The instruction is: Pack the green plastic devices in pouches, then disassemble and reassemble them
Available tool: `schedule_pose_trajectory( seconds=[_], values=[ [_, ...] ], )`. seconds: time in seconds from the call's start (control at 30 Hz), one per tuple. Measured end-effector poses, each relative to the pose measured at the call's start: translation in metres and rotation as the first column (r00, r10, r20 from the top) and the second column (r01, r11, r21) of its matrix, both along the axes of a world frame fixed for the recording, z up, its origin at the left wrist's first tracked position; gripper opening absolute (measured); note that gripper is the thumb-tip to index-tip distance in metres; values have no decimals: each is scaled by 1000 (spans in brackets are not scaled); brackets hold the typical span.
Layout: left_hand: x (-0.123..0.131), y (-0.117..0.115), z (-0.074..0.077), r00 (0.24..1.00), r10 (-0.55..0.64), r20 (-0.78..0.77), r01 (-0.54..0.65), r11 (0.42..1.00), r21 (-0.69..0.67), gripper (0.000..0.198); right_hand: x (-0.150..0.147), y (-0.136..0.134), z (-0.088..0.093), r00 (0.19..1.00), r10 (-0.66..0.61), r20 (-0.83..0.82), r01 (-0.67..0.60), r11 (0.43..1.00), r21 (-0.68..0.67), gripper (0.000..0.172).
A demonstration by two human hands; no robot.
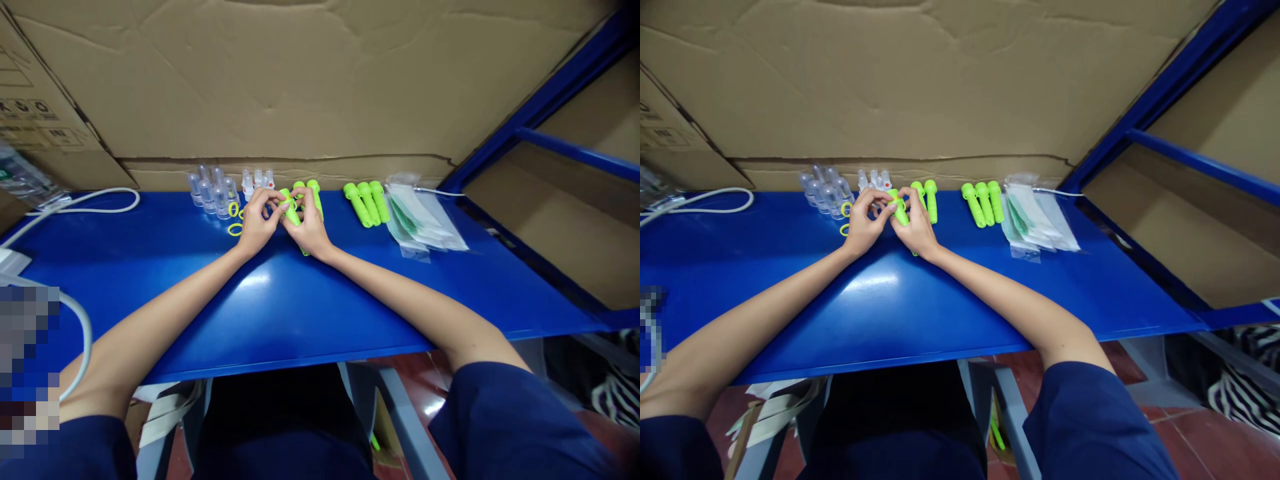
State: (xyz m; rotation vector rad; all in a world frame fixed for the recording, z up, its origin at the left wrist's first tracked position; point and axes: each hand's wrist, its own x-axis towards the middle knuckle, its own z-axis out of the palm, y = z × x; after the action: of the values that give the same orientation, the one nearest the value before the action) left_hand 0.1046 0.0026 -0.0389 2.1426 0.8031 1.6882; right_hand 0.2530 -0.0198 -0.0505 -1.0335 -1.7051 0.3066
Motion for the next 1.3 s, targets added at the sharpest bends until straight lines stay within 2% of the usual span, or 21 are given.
schedule_pose_trajectory(
  seconds=[0.2, 0.57, 0.93, 1.17, 1.3],
  values=[
    [2, 3, -4, 1000, -2, 13, 2, 1000, 25, 35, -1, 0, 0, 1000, -1, -16, 1, 1000, 25, 31],
    [2, 1, -4, 999, 31, 21, -31, 999, 14, 38, -3, 1, 0, 999, 8, -36, -7, 1000, 24, 30],
    [3, 3, -7, 999, -6, 39, 6, 1000, -14, 36, -5, -1, 2, 997, -5, -82, 7, 1000, 27, 33],
    [2, 0, -4, 999, 11, 36, -11, 1000, -17, 31, -6, 0, 1, 990, 9, -138, -8, 1000, 4, 47],
    [1, -4, 1, 1000, 1, 2, -1, 1000, -20, 21, -4, 0, 1, 979, 28, -200, -40, 998, -54, 54]
  ],
)
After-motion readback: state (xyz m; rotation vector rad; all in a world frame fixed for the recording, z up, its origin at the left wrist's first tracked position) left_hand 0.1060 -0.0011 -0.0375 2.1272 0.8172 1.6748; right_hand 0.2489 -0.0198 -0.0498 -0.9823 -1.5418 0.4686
